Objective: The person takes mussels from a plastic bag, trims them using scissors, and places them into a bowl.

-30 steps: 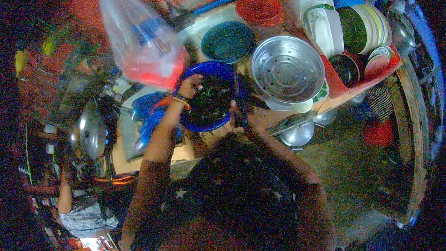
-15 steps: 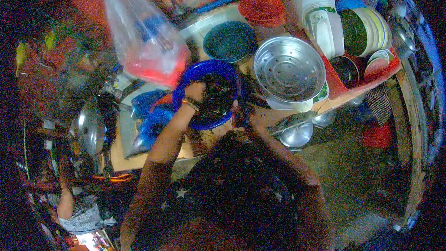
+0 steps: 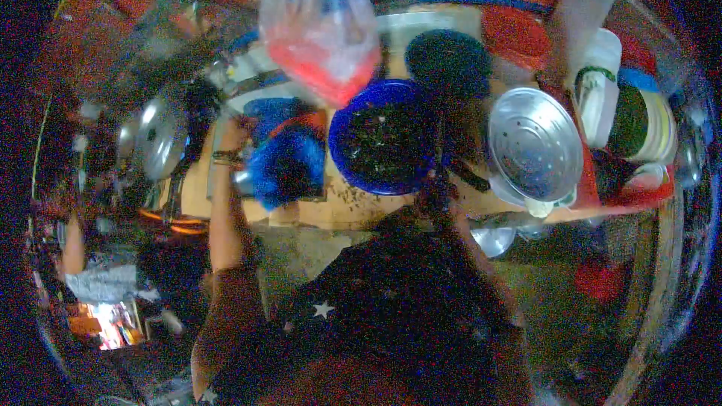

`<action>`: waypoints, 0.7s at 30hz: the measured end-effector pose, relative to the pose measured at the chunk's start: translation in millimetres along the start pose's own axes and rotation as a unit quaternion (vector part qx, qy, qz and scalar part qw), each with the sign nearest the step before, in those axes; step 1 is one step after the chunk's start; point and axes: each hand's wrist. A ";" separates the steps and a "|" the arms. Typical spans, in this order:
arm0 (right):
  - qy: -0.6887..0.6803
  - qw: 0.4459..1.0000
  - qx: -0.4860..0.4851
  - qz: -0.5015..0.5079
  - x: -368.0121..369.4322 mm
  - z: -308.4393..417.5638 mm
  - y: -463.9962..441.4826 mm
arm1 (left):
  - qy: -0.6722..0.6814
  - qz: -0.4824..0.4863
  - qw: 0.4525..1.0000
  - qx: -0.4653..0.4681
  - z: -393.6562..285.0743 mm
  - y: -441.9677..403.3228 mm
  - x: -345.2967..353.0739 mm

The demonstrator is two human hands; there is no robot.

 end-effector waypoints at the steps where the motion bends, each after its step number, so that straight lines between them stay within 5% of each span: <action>1: 0.007 1.000 0.020 0.012 13.2 6.5 1.2 | -0.039 -0.080 0.996 0.000 -1.4 12.4 -18.4; 3: 0.023 0.999 0.029 0.013 28.0 9.9 0.8 | -0.079 -0.160 0.984 -0.010 12.6 24.5 -33.0; 6: 0.014 0.997 0.069 0.023 38.7 7.5 -1.8 | 0.025 -0.062 0.994 -0.090 56.4 27.8 -30.1; 8: -0.006 0.994 0.103 0.037 47.8 8.6 -0.5 | 0.018 -0.051 0.998 -0.034 92.3 29.0 -3.4; 10: 0.155 0.986 0.026 0.051 60.9 14.0 5.2 | 0.014 -0.033 0.999 0.011 108.4 33.7 19.8; 12: 0.102 0.992 0.075 0.026 57.9 5.6 0.5 | -0.129 0.032 0.987 -0.093 142.5 30.5 69.1; 14: 0.047 0.991 0.122 -0.001 61.1 0.5 0.4 | 0.113 0.151 0.979 -0.076 193.6 21.7 129.9; 17: -0.052 0.989 0.088 -0.106 70.5 -1.2 4.6 | 0.113 0.148 0.981 -0.058 169.2 38.2 169.2; 19: 0.143 0.986 0.055 0.063 69.9 6.9 7.2 | 0.095 0.146 0.983 -0.050 158.5 42.8 190.0; 21: 0.234 0.971 0.038 0.036 87.2 11.4 15.6 | 0.085 0.148 0.984 -0.048 147.4 44.2 204.3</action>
Point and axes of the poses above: each hand's wrist, its own y-axis away from the middle knuckle, its own x-axis out of the palm, z = x × y
